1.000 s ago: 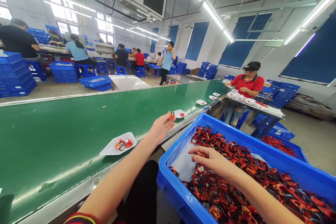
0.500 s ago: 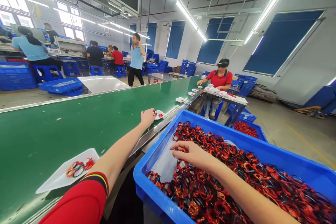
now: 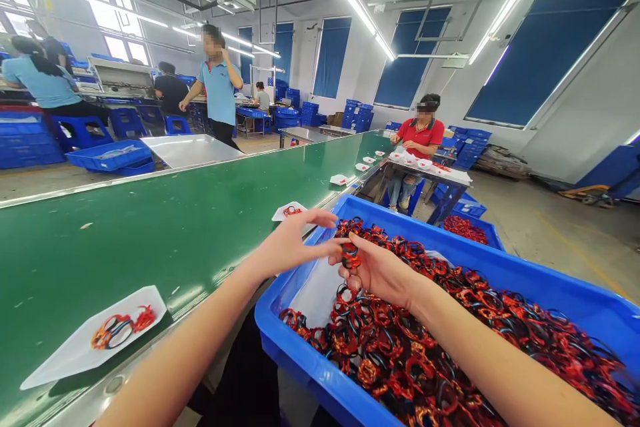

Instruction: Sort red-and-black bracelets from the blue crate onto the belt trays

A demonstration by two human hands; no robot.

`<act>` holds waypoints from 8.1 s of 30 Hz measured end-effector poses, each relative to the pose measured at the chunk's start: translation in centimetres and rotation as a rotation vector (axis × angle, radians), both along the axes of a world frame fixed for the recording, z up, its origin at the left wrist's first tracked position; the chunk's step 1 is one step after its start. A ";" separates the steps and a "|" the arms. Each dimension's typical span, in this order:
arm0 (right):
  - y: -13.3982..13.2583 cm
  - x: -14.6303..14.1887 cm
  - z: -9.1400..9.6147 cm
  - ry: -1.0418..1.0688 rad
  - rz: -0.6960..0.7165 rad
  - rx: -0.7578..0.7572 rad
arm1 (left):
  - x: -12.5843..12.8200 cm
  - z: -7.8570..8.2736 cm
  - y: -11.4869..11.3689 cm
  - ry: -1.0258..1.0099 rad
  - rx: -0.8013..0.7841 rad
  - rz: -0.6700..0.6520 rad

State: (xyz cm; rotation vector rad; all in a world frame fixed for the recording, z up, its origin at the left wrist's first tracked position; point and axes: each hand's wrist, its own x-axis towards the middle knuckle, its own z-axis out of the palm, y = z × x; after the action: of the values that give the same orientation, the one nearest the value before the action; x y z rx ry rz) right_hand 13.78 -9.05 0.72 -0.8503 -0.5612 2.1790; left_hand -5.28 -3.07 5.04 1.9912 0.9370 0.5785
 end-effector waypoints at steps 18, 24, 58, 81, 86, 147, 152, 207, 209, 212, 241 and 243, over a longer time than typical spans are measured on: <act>-0.3 -1.3 1.7 0.046 -0.042 0.013 | -1.0 -0.8 -3.8 -0.265 -0.052 -0.030; 0.1 -0.3 2.5 -0.027 -0.035 0.096 | -1.0 -1.2 -3.6 -0.335 -0.075 -0.022; 0.4 1.2 4.8 -0.587 -0.036 0.442 | -1.2 -1.8 -3.3 -0.382 -0.272 -0.070; -1.7 -0.4 -4.6 -1.658 0.629 0.670 | -1.3 -2.2 -2.5 -0.827 -0.807 0.171; -1.9 -0.5 -4.7 -1.664 0.604 0.673 | -1.2 -2.4 -2.2 -0.811 -0.829 0.257; 0.4 -1.3 -0.1 -0.114 -0.272 -0.100 | 1.4 -2.7 -0.4 -0.138 -0.106 -0.003; 0.4 -1.1 -0.5 -0.159 -0.244 -0.069 | 1.2 -2.7 -0.4 -0.093 -0.021 -0.029; -2.0 -2.6 -6.4 -1.337 0.426 0.841 | -0.1 -4.8 0.7 -0.734 -0.780 0.099; -2.0 -2.6 -6.4 -1.334 0.419 0.834 | -0.1 -5.0 0.8 -0.747 -0.805 0.115; -2.1 -2.6 -6.3 -1.334 0.418 0.823 | -0.1 -5.1 0.9 -0.759 -0.831 0.138; -2.3 -2.7 -5.9 -1.366 0.430 0.817 | -0.7 -5.2 5.4 -0.391 -0.563 0.417; -2.3 -2.6 -5.8 -1.375 0.440 0.822 | -1.4 -6.5 8.0 -0.203 -0.351 0.482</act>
State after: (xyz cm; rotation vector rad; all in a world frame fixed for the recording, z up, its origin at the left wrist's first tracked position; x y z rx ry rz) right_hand 11.15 -11.39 -5.08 -1.7050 -2.2335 1.0842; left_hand -6.63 4.90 -1.50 1.3704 1.2991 0.7997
